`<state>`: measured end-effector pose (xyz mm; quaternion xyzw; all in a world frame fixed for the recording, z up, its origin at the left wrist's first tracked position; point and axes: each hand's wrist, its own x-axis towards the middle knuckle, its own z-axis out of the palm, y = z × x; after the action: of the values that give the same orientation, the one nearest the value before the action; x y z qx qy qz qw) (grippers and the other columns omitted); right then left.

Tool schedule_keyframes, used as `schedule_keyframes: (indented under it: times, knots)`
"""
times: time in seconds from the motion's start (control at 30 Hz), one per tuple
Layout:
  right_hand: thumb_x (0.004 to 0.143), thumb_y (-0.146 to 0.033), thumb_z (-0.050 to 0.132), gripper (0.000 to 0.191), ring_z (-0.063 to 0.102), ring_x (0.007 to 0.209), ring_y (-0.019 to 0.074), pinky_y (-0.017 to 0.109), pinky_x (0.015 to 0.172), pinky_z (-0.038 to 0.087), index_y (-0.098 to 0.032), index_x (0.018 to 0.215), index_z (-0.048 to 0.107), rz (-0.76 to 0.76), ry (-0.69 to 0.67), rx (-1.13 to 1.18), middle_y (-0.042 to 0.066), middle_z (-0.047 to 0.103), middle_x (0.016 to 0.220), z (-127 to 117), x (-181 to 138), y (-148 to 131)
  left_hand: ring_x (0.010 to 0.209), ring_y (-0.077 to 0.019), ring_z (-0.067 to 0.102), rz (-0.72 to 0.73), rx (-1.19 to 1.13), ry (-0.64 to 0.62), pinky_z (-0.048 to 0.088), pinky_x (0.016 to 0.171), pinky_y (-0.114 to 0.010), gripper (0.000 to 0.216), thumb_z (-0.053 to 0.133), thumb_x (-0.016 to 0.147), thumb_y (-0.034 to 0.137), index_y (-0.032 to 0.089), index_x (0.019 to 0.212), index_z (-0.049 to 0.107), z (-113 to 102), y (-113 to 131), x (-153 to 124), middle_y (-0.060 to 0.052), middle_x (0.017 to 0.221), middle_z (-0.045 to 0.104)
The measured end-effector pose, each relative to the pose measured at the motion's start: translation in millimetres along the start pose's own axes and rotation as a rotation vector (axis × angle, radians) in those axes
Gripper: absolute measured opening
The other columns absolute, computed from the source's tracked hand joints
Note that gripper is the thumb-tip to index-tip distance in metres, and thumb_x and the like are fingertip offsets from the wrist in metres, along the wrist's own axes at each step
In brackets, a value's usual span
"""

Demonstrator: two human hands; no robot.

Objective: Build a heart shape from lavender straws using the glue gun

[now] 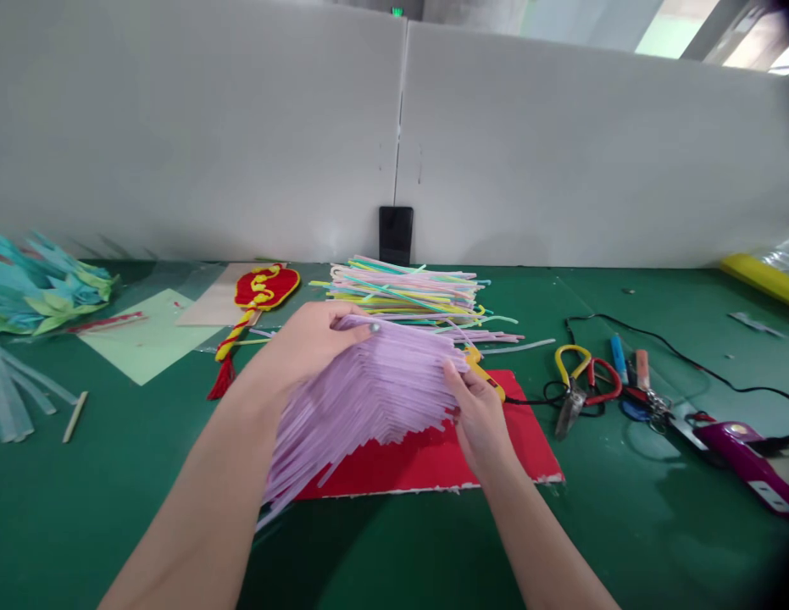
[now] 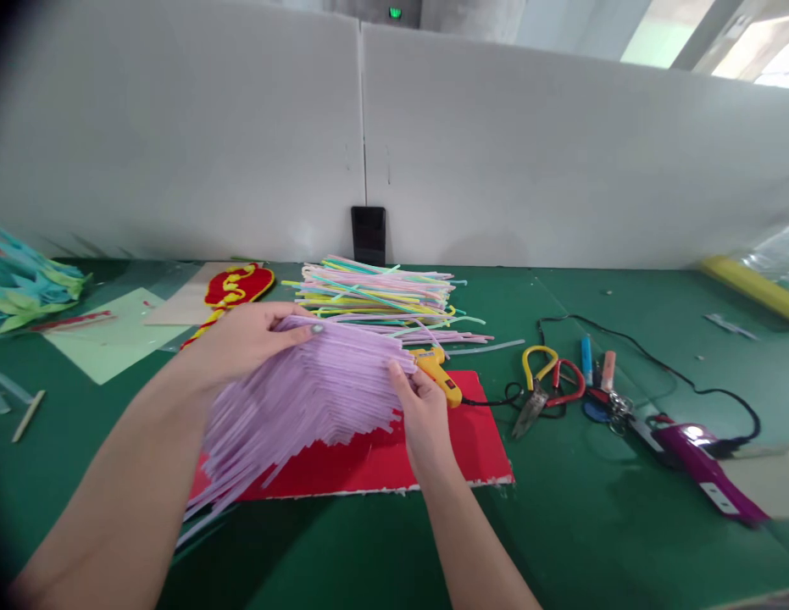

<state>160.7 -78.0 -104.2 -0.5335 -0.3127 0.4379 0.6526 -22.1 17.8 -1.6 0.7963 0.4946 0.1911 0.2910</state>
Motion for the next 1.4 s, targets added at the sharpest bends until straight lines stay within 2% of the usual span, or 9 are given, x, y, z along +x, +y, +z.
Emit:
schedule_keyframes:
  times: [0.1, 0.2, 0.27, 0.47, 0.63, 0.83, 1.0, 1.3, 1.4]
  knots:
    - [0.083, -0.050, 0.053, 0.036, 0.061, 0.089, 0.0210, 0.033, 0.076, 0.048, -0.019, 0.093, 0.067, -0.210, 0.100, -0.360, 0.005, 0.069, 0.091, -16, 6, -10, 0.080, -0.0204, 0.060, -0.043, -0.028, -0.038, 0.044, 0.074, -0.029, 0.028, 0.059, 0.078, 0.042, 0.019, 0.090, 0.068, -1, -7, 4, 0.000, 0.085, 0.069]
    - [0.082, -0.048, 0.053, 0.033, 0.060, 0.081, 0.0197, 0.033, 0.072, 0.047, -0.018, 0.093, 0.065, -0.345, 0.194, -0.670, 0.008, 0.066, 0.092, -40, 15, -17, 0.083, -0.0210, 0.059, -0.057, -0.082, -0.149, 0.042, 0.073, -0.029, 0.035, 0.057, 0.075, 0.048, 0.019, 0.092, 0.066, 11, -26, 15, -0.001, 0.087, 0.068]
    - [0.081, -0.046, 0.053, 0.033, 0.058, 0.073, 0.0187, 0.034, 0.070, 0.047, -0.018, 0.093, 0.063, -0.310, 0.203, -0.868, 0.008, 0.063, 0.089, -58, 21, -16, 0.083, -0.0214, 0.057, -0.064, -0.048, -0.237, 0.040, 0.074, -0.028, 0.036, 0.055, 0.073, 0.048, 0.017, 0.089, 0.064, 25, -41, 25, -0.002, 0.085, 0.066]
    - [0.079, -0.046, 0.055, 0.031, 0.055, 0.085, 0.0273, 0.042, 0.078, 0.043, -0.017, 0.089, 0.063, -0.280, 0.191, -1.344, 0.011, 0.059, 0.087, -87, 22, -2, 0.083, -0.0208, 0.057, -0.048, -0.086, -0.431, 0.041, 0.072, -0.025, 0.044, 0.060, 0.066, 0.055, 0.016, 0.087, 0.063, 55, -76, 42, -0.003, 0.087, 0.065]
    - [0.079, -0.039, 0.054, 0.020, 0.056, 0.075, 0.0220, 0.035, 0.069, 0.043, -0.020, 0.084, 0.059, -0.242, 0.081, -1.347, 0.006, 0.058, 0.082, -85, 18, 0, 0.081, -0.0203, 0.056, -0.038, -0.079, -0.498, 0.039, 0.069, -0.024, 0.044, 0.061, 0.066, 0.057, 0.017, 0.086, 0.061, 61, -87, 44, -0.001, 0.084, 0.063]
    - [0.079, -0.034, 0.051, 0.014, 0.054, 0.066, 0.0184, 0.031, 0.059, 0.041, -0.022, 0.073, 0.052, -0.242, 0.101, -1.206, 0.004, 0.057, 0.077, -80, 18, 3, 0.081, -0.0206, 0.056, -0.029, -0.056, -0.511, 0.038, 0.067, -0.024, 0.041, 0.062, 0.065, 0.053, 0.018, 0.086, 0.059, 62, -90, 45, -0.001, 0.084, 0.063]
    - [0.080, -0.035, 0.054, 0.015, 0.055, 0.066, 0.0168, 0.031, 0.062, 0.044, -0.020, 0.076, 0.055, -0.306, 0.124, -1.083, 0.004, 0.057, 0.077, -83, 14, -3, 0.081, -0.0206, 0.055, -0.029, -0.039, -0.503, 0.038, 0.068, -0.025, 0.038, 0.062, 0.065, 0.050, 0.018, 0.085, 0.058, 63, -90, 45, -0.001, 0.084, 0.062]
    - [0.083, -0.034, 0.056, 0.016, 0.055, 0.071, 0.0165, 0.029, 0.065, 0.047, -0.019, 0.087, 0.056, -0.695, 0.364, -1.186, 0.004, 0.054, 0.080, -95, 7, -38, 0.083, -0.0216, 0.056, -0.039, -0.052, -0.507, 0.038, 0.068, -0.025, 0.037, 0.061, 0.066, 0.048, 0.017, 0.086, 0.060, 60, -84, 42, -0.001, 0.085, 0.064]
    - [0.083, -0.036, 0.055, 0.018, 0.055, 0.069, 0.0162, 0.030, 0.066, 0.047, -0.019, 0.088, 0.057, -0.731, 0.387, -1.190, 0.004, 0.055, 0.081, -107, 12, -45, 0.084, -0.0214, 0.057, -0.042, -0.061, -0.506, 0.038, 0.069, -0.025, 0.036, 0.061, 0.067, 0.046, 0.017, 0.087, 0.060, 60, -84, 41, -0.002, 0.086, 0.064]
